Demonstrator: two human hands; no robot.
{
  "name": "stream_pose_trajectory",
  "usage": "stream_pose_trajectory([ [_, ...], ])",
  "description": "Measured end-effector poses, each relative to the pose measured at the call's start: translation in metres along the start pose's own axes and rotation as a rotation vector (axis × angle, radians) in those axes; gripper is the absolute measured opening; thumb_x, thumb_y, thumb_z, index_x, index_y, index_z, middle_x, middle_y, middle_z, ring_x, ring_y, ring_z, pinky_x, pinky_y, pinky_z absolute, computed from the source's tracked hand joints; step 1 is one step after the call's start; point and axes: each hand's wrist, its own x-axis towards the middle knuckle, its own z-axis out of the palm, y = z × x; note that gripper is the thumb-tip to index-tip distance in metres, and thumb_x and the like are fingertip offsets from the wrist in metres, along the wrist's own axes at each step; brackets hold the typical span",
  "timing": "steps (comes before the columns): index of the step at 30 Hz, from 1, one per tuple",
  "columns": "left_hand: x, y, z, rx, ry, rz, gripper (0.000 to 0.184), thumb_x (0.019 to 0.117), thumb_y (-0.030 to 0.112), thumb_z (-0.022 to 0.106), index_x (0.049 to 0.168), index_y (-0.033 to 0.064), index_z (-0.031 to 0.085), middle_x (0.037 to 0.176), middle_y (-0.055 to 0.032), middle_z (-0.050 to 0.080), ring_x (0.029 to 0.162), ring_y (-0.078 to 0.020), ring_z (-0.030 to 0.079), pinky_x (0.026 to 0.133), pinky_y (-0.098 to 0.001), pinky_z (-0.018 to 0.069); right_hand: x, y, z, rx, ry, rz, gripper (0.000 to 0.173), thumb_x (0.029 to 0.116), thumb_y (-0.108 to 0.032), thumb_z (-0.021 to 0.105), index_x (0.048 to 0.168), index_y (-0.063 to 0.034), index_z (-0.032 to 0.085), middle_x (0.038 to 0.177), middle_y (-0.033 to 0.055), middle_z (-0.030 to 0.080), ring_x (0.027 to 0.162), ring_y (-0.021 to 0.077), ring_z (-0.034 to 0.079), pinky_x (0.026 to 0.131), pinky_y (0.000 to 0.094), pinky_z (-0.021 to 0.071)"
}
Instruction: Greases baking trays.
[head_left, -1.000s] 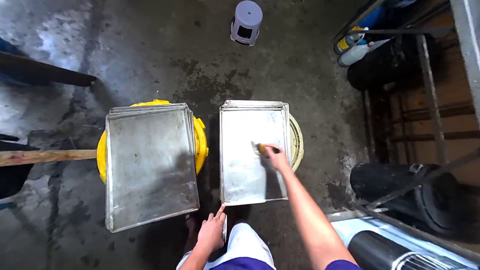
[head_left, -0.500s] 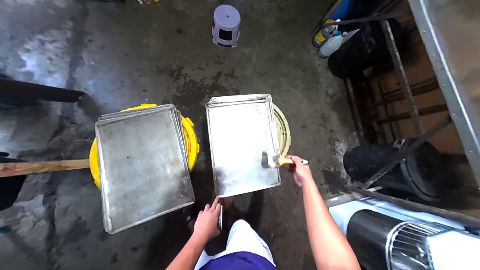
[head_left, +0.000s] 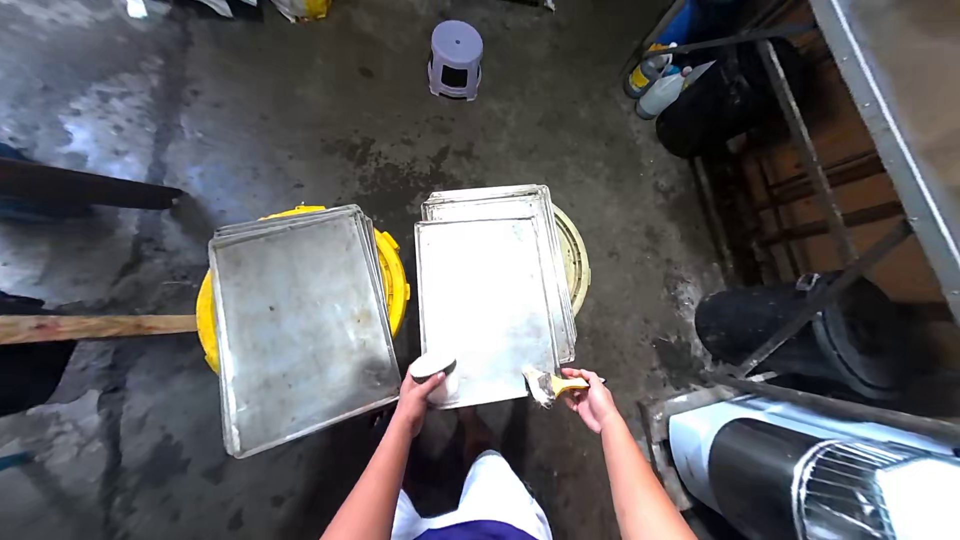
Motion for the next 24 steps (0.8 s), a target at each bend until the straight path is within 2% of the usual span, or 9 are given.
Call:
stream_pose_trajectory([
  [3,-0.002,0.013,-0.007,-0.124,0.149,0.172,0.078,0.0784,0.016,0.077,0.143,-0.0063,0.040,0.121,-0.0167,0.067,0.107,-0.0178,0.069,0.094,-0.0352,0.0589,-0.035,0.009,0.029,-0.174,-0.082,-0.051,0.049,0.1131,-0.029,0.027,0.131,-0.0049,0.065,0.119,0.0140,0.069,0.100,0.0242,0.066,0.081,0.0427,0.0538],
  [6,-0.020,0.039,-0.045,-0.186,0.199,0.254,0.085,0.0733,0.018,0.079,0.144,-0.0062,0.038,0.119,-0.0148,0.068,0.105,-0.0157,0.069,0.093,-0.0337,0.0594,-0.078,0.025,0.066,-0.322,-0.197,-0.095,0.050,0.1139,-0.027,0.025,0.135,-0.0040,0.064,0.130,0.0159,0.067,0.108,0.0256,0.067,0.086,0.0437,0.0553],
  [13,-0.066,0.062,-0.217,-0.190,0.367,0.366,0.093,0.0693,0.032,0.082,0.143,-0.0039,0.039,0.118,-0.0119,0.068,0.103,-0.0156,0.070,0.091,-0.0364,0.0604,-0.143,0.072,0.190,-0.459,-0.456,-0.183,0.045,0.1126,-0.027,0.034,0.129,-0.0037,0.068,0.128,0.0123,0.068,0.111,0.0220,0.067,0.089,0.0418,0.0567],
  [15,-0.071,0.075,-0.254,-0.143,0.415,0.390,0.086,0.0731,0.029,0.077,0.143,-0.0034,0.039,0.120,-0.0106,0.067,0.104,-0.0132,0.069,0.092,-0.0339,0.0596,-0.151,0.084,0.231,-0.492,-0.456,-0.197,0.044,0.1125,-0.029,0.035,0.126,-0.0046,0.069,0.127,0.0124,0.069,0.113,0.0229,0.066,0.091,0.0444,0.0559],
  [18,-0.063,0.088,-0.291,0.078,0.343,0.384,0.104,0.0704,0.015,0.085,0.155,-0.0028,0.026,0.143,-0.0180,0.055,0.124,-0.0182,0.061,0.104,-0.0352,0.0535,-0.154,0.093,0.275,-0.544,-0.405,-0.246,0.051,0.1138,-0.034,0.027,0.132,-0.0061,0.067,0.141,0.0134,0.062,0.133,0.0263,0.055,0.108,0.0532,0.0440],
  [20,-0.058,0.096,-0.296,0.352,0.230,0.456,0.129,0.0619,0.023,0.094,0.160,-0.0030,0.015,0.161,-0.0226,0.034,0.143,-0.0233,0.045,0.117,-0.0373,0.0427,-0.169,0.088,0.291,-0.517,-0.352,-0.331,0.056,0.1140,-0.038,0.024,0.128,-0.0067,0.068,0.133,0.0113,0.067,0.123,0.0226,0.062,0.102,0.0488,0.0492],
  [21,-0.058,0.103,-0.289,0.478,0.170,0.514,0.129,0.0591,0.029,0.096,0.158,-0.0051,0.020,0.161,-0.0261,0.032,0.146,-0.0274,0.041,0.119,-0.0400,0.0390,-0.183,0.079,0.294,-0.484,-0.371,-0.396,0.056,0.1140,-0.037,0.024,0.126,-0.0060,0.069,0.124,0.0097,0.070,0.109,0.0192,0.066,0.089,0.0423,0.0539],
  [23,-0.064,0.111,-0.266,0.670,0.032,0.589,0.124,0.0588,0.036,0.096,0.155,-0.0040,0.030,0.156,-0.0249,0.041,0.144,-0.0301,0.044,0.120,-0.0441,0.0379,-0.213,0.062,0.292,-0.374,-0.535,-0.569,0.046,0.1130,-0.028,0.033,0.120,-0.0002,0.069,0.107,0.0083,0.073,0.080,0.0120,0.067,0.068,0.0284,0.0576],
  [24,-0.069,0.110,-0.252,0.730,-0.045,0.606,0.121,0.0600,0.039,0.096,0.155,-0.0027,0.032,0.154,-0.0227,0.044,0.144,-0.0300,0.044,0.121,-0.0453,0.0374,-0.227,0.054,0.288,-0.349,-0.642,-0.651,0.037,0.1101,-0.021,0.042,0.118,0.0026,0.069,0.105,0.0089,0.073,0.078,0.0112,0.068,0.068,0.0269,0.0593],
])
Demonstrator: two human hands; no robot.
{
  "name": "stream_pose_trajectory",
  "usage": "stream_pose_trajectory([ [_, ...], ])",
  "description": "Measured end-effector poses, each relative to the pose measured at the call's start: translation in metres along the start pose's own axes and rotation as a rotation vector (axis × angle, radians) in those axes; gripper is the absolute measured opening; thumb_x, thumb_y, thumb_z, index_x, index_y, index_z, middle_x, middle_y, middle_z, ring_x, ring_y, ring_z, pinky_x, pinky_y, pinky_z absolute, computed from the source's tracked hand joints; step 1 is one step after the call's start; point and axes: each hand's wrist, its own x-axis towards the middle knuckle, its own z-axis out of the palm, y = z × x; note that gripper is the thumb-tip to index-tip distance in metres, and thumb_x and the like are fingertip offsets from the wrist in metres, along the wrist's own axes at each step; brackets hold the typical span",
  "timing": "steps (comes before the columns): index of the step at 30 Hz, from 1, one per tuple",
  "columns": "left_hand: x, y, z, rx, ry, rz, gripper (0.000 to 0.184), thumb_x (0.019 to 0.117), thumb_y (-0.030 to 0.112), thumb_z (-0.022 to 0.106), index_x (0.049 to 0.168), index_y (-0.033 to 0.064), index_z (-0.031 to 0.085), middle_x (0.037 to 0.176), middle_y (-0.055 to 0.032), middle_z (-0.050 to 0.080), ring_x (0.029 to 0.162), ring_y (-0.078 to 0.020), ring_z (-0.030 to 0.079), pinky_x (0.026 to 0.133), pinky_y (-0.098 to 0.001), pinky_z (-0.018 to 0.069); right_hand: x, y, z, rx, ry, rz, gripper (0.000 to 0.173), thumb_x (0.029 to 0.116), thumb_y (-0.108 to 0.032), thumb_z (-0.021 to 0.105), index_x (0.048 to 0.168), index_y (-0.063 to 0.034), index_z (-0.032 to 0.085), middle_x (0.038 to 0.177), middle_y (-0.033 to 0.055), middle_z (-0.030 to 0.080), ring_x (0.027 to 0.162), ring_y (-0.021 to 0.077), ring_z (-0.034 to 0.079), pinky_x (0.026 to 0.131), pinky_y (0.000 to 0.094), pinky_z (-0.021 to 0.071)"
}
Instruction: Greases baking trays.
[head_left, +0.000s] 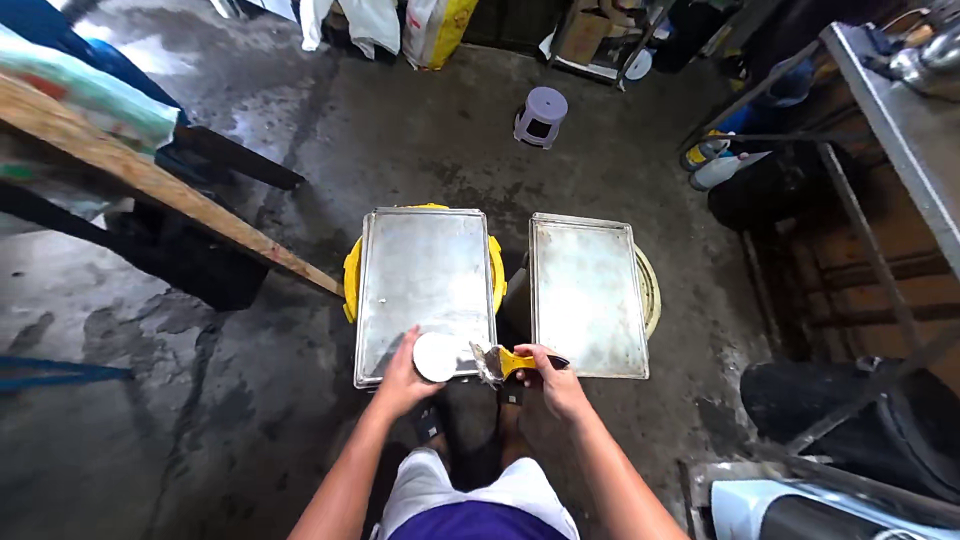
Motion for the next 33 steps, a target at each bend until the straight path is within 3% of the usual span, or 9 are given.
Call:
stream_pose_trajectory([
  [4,-0.006,0.052,0.049,-0.006,-0.189,0.141,0.116,0.0628,0.039,0.095,0.155,0.0007,0.035,0.153,-0.0178,0.048,0.142,-0.0274,0.048,0.120,-0.0451,0.0396,-0.017,-0.030,-0.005,-0.422,-0.259,-0.170,0.022,0.0996,-0.018,0.064,0.112,-0.0043,0.076,0.111,0.0045,0.074,0.102,0.0083,0.069,0.094,0.0279,0.0573],
  [9,0.003,0.081,0.102,-0.084,-0.324,0.252,0.102,0.0655,0.040,0.094,0.147,0.0012,0.045,0.155,-0.0182,0.045,0.141,-0.0241,0.049,0.117,-0.0415,0.0427,-0.027,-0.012,-0.035,-0.461,-0.311,-0.077,0.022,0.1007,-0.021,0.063,0.108,-0.0052,0.076,0.105,0.0048,0.074,0.095,0.0081,0.069,0.091,0.0284,0.0575],
  [14,0.024,0.065,0.162,-0.015,-0.468,0.091,0.110,0.0619,0.040,0.095,0.151,0.0015,0.042,0.159,-0.0178,0.041,0.144,-0.0279,0.045,0.120,-0.0453,0.0386,-0.041,-0.007,-0.133,-0.104,0.196,0.000,0.024,0.1017,-0.015,0.055,0.106,0.0020,0.072,0.093,0.0078,0.076,0.075,0.0149,0.073,0.072,0.0333,0.0640],
  [18,0.041,0.060,0.216,0.435,-0.817,-0.037,0.102,0.0678,0.040,0.091,0.153,0.0106,0.042,0.171,-0.0069,0.021,0.143,-0.0324,0.045,0.110,-0.0505,0.0455,-0.003,0.038,-0.205,-0.659,0.615,0.050,0.029,0.1024,-0.019,0.058,0.118,0.0015,0.073,0.117,0.0169,0.072,0.109,0.0229,0.069,0.100,0.0392,0.0550],
  [21,0.047,0.057,0.262,0.690,-0.955,-0.078,0.096,0.0715,0.034,0.088,0.153,0.0144,0.042,0.173,-0.0012,0.013,0.142,-0.0356,0.044,0.102,-0.0565,0.0490,0.033,0.092,-0.165,-0.972,0.333,0.318,0.037,0.1052,-0.027,0.050,0.126,-0.0054,0.070,0.130,0.0176,0.067,0.124,0.0293,0.063,0.109,0.0461,0.0498],
  [23,0.055,0.054,0.278,0.763,-0.965,-0.131,0.095,0.0705,0.028,0.088,0.153,0.0132,0.043,0.172,-0.0013,0.017,0.139,-0.0386,0.047,0.100,-0.0594,0.0486,0.037,0.114,-0.141,-0.887,0.159,0.176,0.032,0.1029,-0.025,0.054,0.120,-0.0065,0.074,0.119,0.0144,0.070,0.113,0.0247,0.068,0.101,0.0414,0.0542],
  [28,0.057,0.059,0.281,0.818,-0.996,-0.195,0.089,0.0714,0.030,0.087,0.150,0.0149,0.046,0.173,0.0042,0.012,0.137,-0.0372,0.048,0.098,-0.0573,0.0505,0.025,0.097,-0.272,-0.744,0.550,0.127,0.026,0.1022,-0.016,0.059,0.116,0.0010,0.074,0.117,0.0181,0.073,0.112,0.0247,0.069,0.102,0.0403,0.0542],
  [31,0.056,0.058,0.283,0.798,-1.009,-0.229,0.090,0.0710,0.032,0.087,0.149,0.0152,0.046,0.173,0.0050,0.012,0.138,-0.0367,0.048,0.098,-0.0568,0.0507,0.058,0.080,-0.216,-0.970,0.379,0.403,0.030,0.1031,-0.022,0.053,0.120,-0.0050,0.072,0.130,0.0185,0.065,0.123,0.0295,0.063,0.107,0.0459,0.0513],
  [33,0.059,0.062,0.285,0.790,-1.011,-0.262,0.088,0.0709,0.032,0.087,0.148,0.0145,0.048,0.173,0.0039,0.014,0.139,-0.0366,0.048,0.099,-0.0573,0.0502,0.078,0.093,-0.155,-0.867,0.212,0.242,0.027,0.1005,-0.019,0.057,0.115,-0.0045,0.073,0.122,0.0173,0.068,0.114,0.0265,0.068,0.100,0.0420,0.0551],
])
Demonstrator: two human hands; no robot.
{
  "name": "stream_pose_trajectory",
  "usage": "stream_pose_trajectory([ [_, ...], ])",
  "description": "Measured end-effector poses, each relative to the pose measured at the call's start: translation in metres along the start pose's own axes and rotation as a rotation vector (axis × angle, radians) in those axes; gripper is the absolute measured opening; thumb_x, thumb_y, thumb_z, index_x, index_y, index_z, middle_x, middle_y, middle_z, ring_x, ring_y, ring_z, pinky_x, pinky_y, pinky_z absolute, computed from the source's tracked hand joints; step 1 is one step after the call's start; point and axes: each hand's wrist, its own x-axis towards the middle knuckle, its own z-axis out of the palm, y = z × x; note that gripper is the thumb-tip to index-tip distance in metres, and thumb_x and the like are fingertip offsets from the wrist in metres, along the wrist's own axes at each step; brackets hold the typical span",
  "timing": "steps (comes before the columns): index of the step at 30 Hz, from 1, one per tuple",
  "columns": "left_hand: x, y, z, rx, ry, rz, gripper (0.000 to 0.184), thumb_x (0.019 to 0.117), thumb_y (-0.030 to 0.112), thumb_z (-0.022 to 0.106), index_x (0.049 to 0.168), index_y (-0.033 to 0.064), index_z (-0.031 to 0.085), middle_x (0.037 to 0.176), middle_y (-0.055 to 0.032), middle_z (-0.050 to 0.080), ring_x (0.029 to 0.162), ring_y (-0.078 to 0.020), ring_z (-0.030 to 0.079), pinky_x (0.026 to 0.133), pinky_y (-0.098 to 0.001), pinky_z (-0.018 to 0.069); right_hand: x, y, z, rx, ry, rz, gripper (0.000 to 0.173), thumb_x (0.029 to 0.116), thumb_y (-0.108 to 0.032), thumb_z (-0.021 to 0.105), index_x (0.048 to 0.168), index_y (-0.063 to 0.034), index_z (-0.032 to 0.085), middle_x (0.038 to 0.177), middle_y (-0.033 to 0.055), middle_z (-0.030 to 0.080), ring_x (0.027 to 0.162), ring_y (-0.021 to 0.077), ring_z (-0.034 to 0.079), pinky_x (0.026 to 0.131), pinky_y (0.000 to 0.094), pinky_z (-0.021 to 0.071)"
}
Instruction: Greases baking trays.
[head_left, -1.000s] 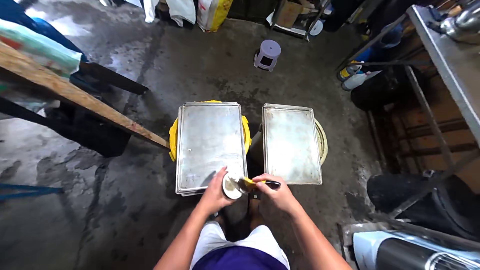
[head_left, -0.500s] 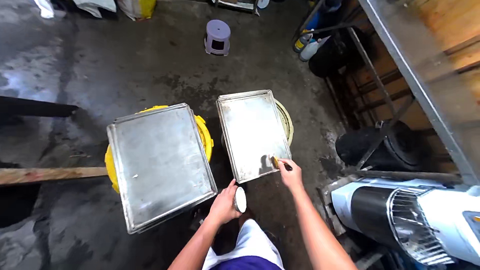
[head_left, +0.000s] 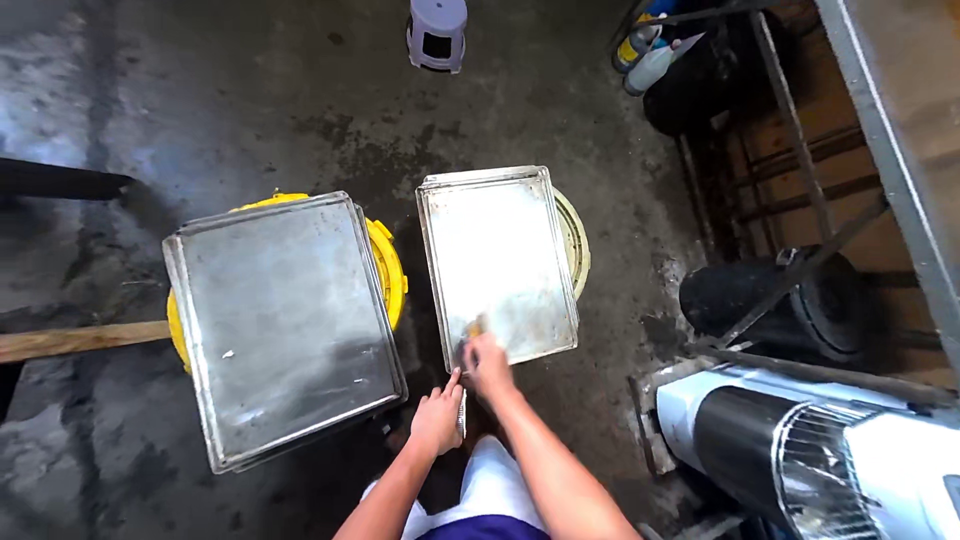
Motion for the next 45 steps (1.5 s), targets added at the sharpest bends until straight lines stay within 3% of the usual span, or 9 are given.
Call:
stream_pose_trajectory([
  [5,0.001,0.000,-0.007,-0.024,-0.031,-0.042,0.089,0.0707,0.031,0.086,0.150,0.0176,0.047,0.173,0.0087,0.012,0.138,-0.0347,0.049,0.098,-0.0571,0.0507,0.063,0.076,-0.103,0.217,0.234,-0.140,0.026,0.1017,-0.013,0.057,0.115,0.0029,0.073,0.114,0.0178,0.073,0.109,0.0236,0.070,0.100,0.0397,0.0557],
  [8,0.004,0.005,-0.007,-0.041,-0.061,-0.071,0.090,0.0702,0.032,0.086,0.150,0.0174,0.046,0.173,0.0083,0.012,0.138,-0.0350,0.048,0.098,-0.0567,0.0507,0.082,0.021,-0.098,-0.123,0.084,0.098,0.029,0.1021,-0.020,0.054,0.118,-0.0032,0.072,0.129,0.0183,0.066,0.123,0.0303,0.063,0.105,0.0475,0.0513],
  [11,0.004,0.010,-0.011,-0.063,-0.058,-0.104,0.086,0.0704,0.031,0.086,0.147,0.0161,0.049,0.172,0.0070,0.016,0.137,-0.0367,0.050,0.097,-0.0579,0.0510,0.094,-0.036,-0.026,0.073,-0.013,-0.210,0.025,0.1000,-0.017,0.057,0.112,-0.0034,0.075,0.114,0.0154,0.072,0.106,0.0238,0.071,0.095,0.0391,0.0578],
  [17,0.002,0.009,-0.013,-0.091,-0.056,-0.128,0.086,0.0696,0.030,0.088,0.147,0.0173,0.051,0.172,0.0083,0.018,0.136,-0.0366,0.051,0.095,-0.0582,0.0518,0.182,0.011,-0.169,0.048,0.219,-0.001,0.031,0.1051,-0.019,0.053,0.120,0.0022,0.071,0.122,0.0207,0.070,0.117,0.0286,0.067,0.105,0.0446,0.0513],
  [22,0.006,0.008,-0.009,-0.109,-0.045,-0.129,0.085,0.0688,0.030,0.088,0.145,0.0177,0.052,0.172,0.0092,0.017,0.136,-0.0371,0.050,0.095,-0.0585,0.0516,0.196,-0.100,-0.068,0.118,-0.087,-0.265,0.029,0.1041,-0.022,0.054,0.116,-0.0043,0.074,0.115,0.0139,0.072,0.107,0.0225,0.070,0.098,0.0400,0.0559],
  [28,0.006,0.005,-0.009,-0.130,-0.039,-0.126,0.088,0.0690,0.032,0.088,0.147,0.0185,0.050,0.172,0.0107,0.017,0.137,-0.0356,0.050,0.095,-0.0576,0.0522,0.255,-0.041,-0.189,0.057,0.250,-0.034,0.034,0.1057,-0.024,0.054,0.126,0.0007,0.067,0.124,0.0215,0.069,0.117,0.0340,0.066,0.103,0.0538,0.0514],
  [33,0.008,0.008,-0.008,-0.122,-0.055,-0.115,0.092,0.0683,0.035,0.088,0.149,0.0176,0.047,0.172,0.0080,0.016,0.137,-0.0364,0.049,0.098,-0.0575,0.0509,0.145,-0.075,-0.053,-0.248,-0.253,-0.284,0.029,0.1019,-0.023,0.054,0.122,-0.0072,0.069,0.129,0.0171,0.065,0.112,0.0311,0.068,0.093,0.0486,0.0579],
  [39,0.003,0.008,-0.008,-0.075,-0.064,-0.093,0.091,0.0695,0.036,0.086,0.149,0.0180,0.047,0.172,0.0091,0.014,0.137,-0.0351,0.049,0.096,-0.0569,0.0521,0.134,0.057,-0.149,0.103,0.198,-0.026,0.030,0.1042,-0.018,0.054,0.119,-0.0001,0.073,0.119,0.0178,0.072,0.115,0.0261,0.068,0.103,0.0436,0.0525],
  [45,0.000,0.016,-0.009,-0.068,-0.036,-0.094,0.090,0.0697,0.035,0.087,0.149,0.0165,0.048,0.172,0.0062,0.015,0.136,-0.0382,0.050,0.096,-0.0582,0.0524,0.063,0.013,-0.052,0.097,-0.184,-0.232,0.031,0.1025,-0.026,0.057,0.121,-0.0090,0.074,0.126,0.0104,0.071,0.119,0.0185,0.066,0.106,0.0386,0.0527],
])
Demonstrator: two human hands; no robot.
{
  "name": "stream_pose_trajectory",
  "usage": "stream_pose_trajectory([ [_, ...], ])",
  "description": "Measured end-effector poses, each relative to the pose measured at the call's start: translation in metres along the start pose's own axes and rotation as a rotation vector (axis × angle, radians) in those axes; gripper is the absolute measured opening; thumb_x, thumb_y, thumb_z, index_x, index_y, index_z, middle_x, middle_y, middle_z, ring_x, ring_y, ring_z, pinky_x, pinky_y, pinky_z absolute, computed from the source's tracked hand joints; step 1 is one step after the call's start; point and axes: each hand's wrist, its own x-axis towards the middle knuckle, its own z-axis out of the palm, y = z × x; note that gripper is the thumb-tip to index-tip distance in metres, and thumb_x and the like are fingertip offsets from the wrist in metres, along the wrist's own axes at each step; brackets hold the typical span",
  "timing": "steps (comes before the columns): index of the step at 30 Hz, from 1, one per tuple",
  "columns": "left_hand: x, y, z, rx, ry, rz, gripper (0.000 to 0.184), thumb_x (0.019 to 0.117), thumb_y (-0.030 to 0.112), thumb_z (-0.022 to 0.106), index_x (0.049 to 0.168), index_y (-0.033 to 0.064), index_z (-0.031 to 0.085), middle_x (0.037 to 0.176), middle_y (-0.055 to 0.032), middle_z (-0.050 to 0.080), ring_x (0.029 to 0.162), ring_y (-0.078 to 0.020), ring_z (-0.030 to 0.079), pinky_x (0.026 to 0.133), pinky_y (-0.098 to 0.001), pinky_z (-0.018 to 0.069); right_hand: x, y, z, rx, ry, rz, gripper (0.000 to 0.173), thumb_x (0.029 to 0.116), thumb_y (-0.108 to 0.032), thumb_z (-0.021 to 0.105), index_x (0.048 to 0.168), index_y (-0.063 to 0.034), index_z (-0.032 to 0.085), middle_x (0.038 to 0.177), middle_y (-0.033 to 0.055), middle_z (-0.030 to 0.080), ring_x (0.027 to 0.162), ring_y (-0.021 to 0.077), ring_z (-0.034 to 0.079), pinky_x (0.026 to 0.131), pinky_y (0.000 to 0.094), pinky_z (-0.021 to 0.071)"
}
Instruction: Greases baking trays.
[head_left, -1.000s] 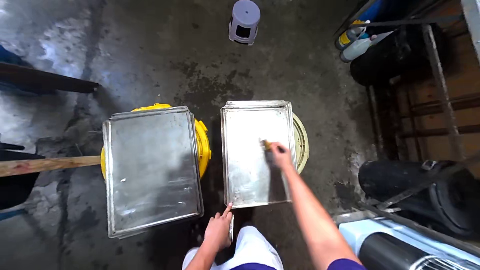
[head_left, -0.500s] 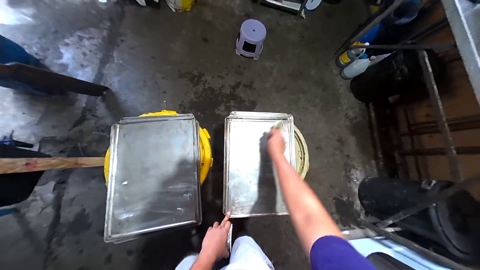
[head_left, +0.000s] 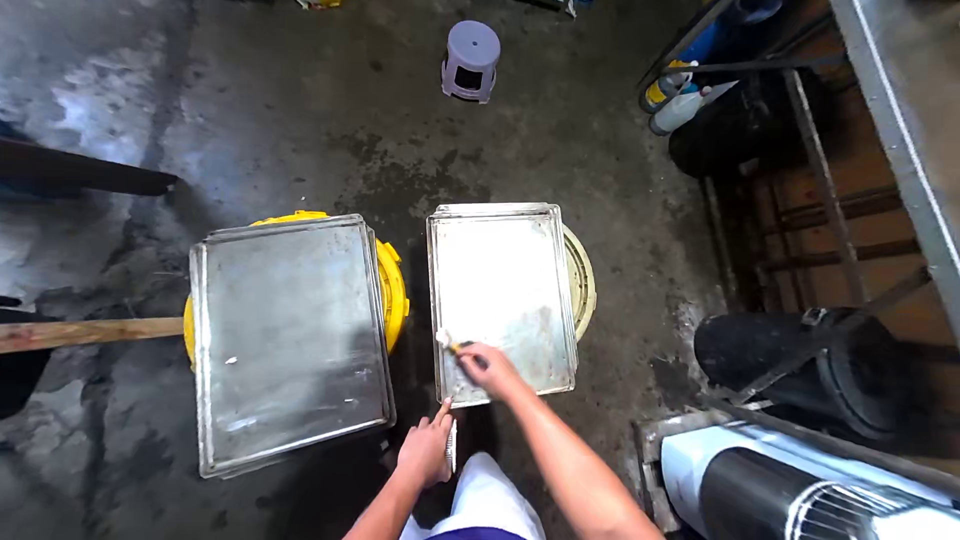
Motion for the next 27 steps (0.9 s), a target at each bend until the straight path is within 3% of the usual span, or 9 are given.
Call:
stream_pose_trajectory([
  [3,-0.001,-0.006,-0.003,0.009,-0.004,0.034,0.090,0.0690,0.037,0.089,0.148,0.0184,0.049,0.172,0.0060,0.016,0.137,-0.0365,0.049,0.099,-0.0585,0.0500,-0.014,0.067,-0.091,0.361,0.396,0.222,0.026,0.1025,-0.015,0.059,0.115,0.0040,0.072,0.114,0.0160,0.074,0.108,0.0192,0.070,0.101,0.0378,0.0554],
  [6,-0.004,-0.022,-0.004,-0.275,0.049,0.146,0.107,0.0617,0.049,0.092,0.152,0.0140,0.046,0.169,-0.0021,0.027,0.149,-0.0352,0.035,0.117,-0.0603,0.0318,-0.045,0.130,-0.148,0.855,0.644,0.475,0.035,0.1113,-0.020,0.040,0.119,0.0037,0.064,0.095,0.0116,0.072,0.077,0.0158,0.067,0.069,0.0321,0.0561],
  [8,-0.005,-0.030,-0.005,-0.739,0.183,0.250,0.118,0.0566,0.045,0.094,0.153,0.0042,0.042,0.158,-0.0126,0.045,0.146,-0.0286,0.041,0.121,-0.0510,0.0338,-0.078,0.145,-0.139,1.110,0.655,0.580,0.040,0.1113,-0.028,0.030,0.116,-0.0015,0.060,0.100,0.0114,0.070,0.080,0.0191,0.066,0.068,0.0356,0.0546],
  [10,-0.003,-0.025,-0.010,-1.231,0.277,0.300,0.117,0.0626,0.026,0.093,0.156,-0.0027,0.028,0.143,-0.0167,0.058,0.131,-0.0214,0.058,0.112,-0.0398,0.0493,-0.103,0.156,-0.107,1.163,0.678,0.648,0.038,0.1091,-0.027,0.029,0.110,-0.0048,0.060,0.110,0.0102,0.071,0.089,0.0189,0.067,0.067,0.0339,0.0525],
  [12,0.010,-0.025,-0.013,-1.503,0.365,0.284,0.102,0.0711,0.018,0.086,0.154,-0.0030,0.030,0.134,-0.0179,0.063,0.120,-0.0220,0.065,0.103,-0.0390,0.0552,-0.112,0.164,-0.073,1.178,0.709,0.667,0.034,0.1072,-0.022,0.033,0.105,-0.0049,0.062,0.103,0.0088,0.069,0.081,0.0174,0.064,0.063,0.0320,0.0504],
  [15,0.023,-0.026,-0.024,-1.633,0.414,0.216,0.073,0.0829,0.016,0.075,0.145,-0.0024,0.040,0.124,-0.0165,0.067,0.109,-0.0211,0.068,0.095,-0.0384,0.0580,-0.108,0.159,-0.057,1.256,0.676,0.630,0.031,0.1045,-0.020,0.031,0.091,-0.0093,0.057,0.106,0.0086,0.069,0.078,0.0159,0.065,0.061,0.0311,0.0516],
  [18,0.025,-0.026,-0.028,-1.668,0.418,0.197,0.070,0.0851,0.021,0.073,0.144,-0.0013,0.042,0.124,-0.0158,0.067,0.109,-0.0205,0.068,0.095,-0.0377,0.0580,-0.110,0.150,-0.059,1.216,0.654,0.651,0.033,0.1061,-0.022,0.032,0.095,-0.0080,0.060,0.103,0.0083,0.068,0.082,0.0180,0.065,0.066,0.0344,0.0529],
  [23,0.019,-0.026,-0.031,-1.785,0.603,0.173,0.054,0.0946,0.019,0.062,0.141,-0.0020,0.045,0.121,-0.0161,0.067,0.107,-0.0186,0.068,0.094,-0.0370,0.0576,-0.143,0.125,-0.043,1.012,0.455,0.650,0.043,0.1090,-0.023,0.029,0.111,-0.0013,0.067,0.146,0.0156,0.056,0.111,0.0239,0.064,0.078,0.0387,0.0549],
  [27,0.004,-0.045,-0.041,-1.912,0.787,0.128,0.045,0.1023,0.017,0.056,0.142,-0.0014,0.045,0.123,-0.0171,0.065,0.108,-0.0196,0.066,0.095,-0.0385,0.0568,-0.165,0.090,-0.008,0.978,0.369,0.656,0.040,0.1081,-0.022,0.033,0.104,-0.0008,0.067,0.137,0.0184,0.060,0.103,0.0254,0.066,0.074,0.0396,0.0559],
])
